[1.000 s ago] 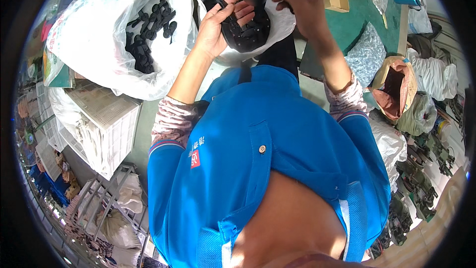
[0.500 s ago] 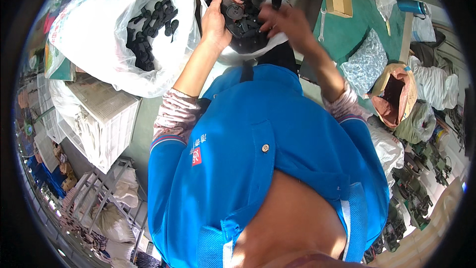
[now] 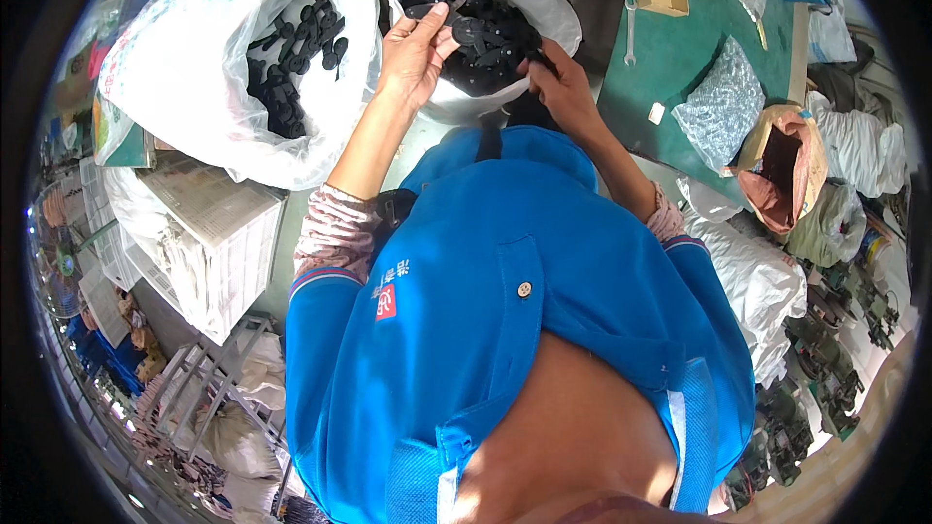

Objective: The person repeatedly picks small black plastic parts from a white sack and attaches them to a larger black component held in the other hand. The person continues this one-at-a-time assembly process throughout the clip, placing finished assemblies into a second sack.

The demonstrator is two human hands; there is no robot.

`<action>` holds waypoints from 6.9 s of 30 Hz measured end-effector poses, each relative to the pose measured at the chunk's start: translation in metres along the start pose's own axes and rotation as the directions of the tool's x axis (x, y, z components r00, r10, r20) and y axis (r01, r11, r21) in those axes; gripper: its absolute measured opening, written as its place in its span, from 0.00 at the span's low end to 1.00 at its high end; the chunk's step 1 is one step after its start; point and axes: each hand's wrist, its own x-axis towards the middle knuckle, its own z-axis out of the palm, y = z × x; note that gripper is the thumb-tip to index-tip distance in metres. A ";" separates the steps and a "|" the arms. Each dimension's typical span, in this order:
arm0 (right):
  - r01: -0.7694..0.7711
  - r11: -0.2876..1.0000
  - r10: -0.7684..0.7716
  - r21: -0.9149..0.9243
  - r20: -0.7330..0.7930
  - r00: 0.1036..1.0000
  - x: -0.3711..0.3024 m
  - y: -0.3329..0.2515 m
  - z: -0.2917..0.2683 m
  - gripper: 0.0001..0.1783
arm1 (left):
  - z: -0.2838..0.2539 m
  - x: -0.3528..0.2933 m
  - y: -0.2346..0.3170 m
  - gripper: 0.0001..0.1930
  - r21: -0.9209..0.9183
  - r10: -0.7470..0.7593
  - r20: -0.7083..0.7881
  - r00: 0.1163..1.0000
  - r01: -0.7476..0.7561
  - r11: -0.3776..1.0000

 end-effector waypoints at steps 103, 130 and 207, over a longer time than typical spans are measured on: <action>0.250 0.828 -0.138 -0.502 0.249 0.959 0.012 0.017 0.018 0.15 | -0.222 0.023 0.140 0.13 0.359 0.137 -0.214 0.967 -0.052 0.932; 0.459 0.888 -0.447 0.018 0.269 0.853 0.063 -0.080 -0.032 0.14 | -0.010 -0.038 0.039 0.28 0.098 -0.400 0.670 0.625 0.461 0.882; 0.304 0.952 -0.303 0.027 -0.037 0.952 0.103 -0.126 -0.027 0.17 | 0.021 -0.027 0.027 0.26 -0.143 -0.027 0.471 0.882 0.107 0.984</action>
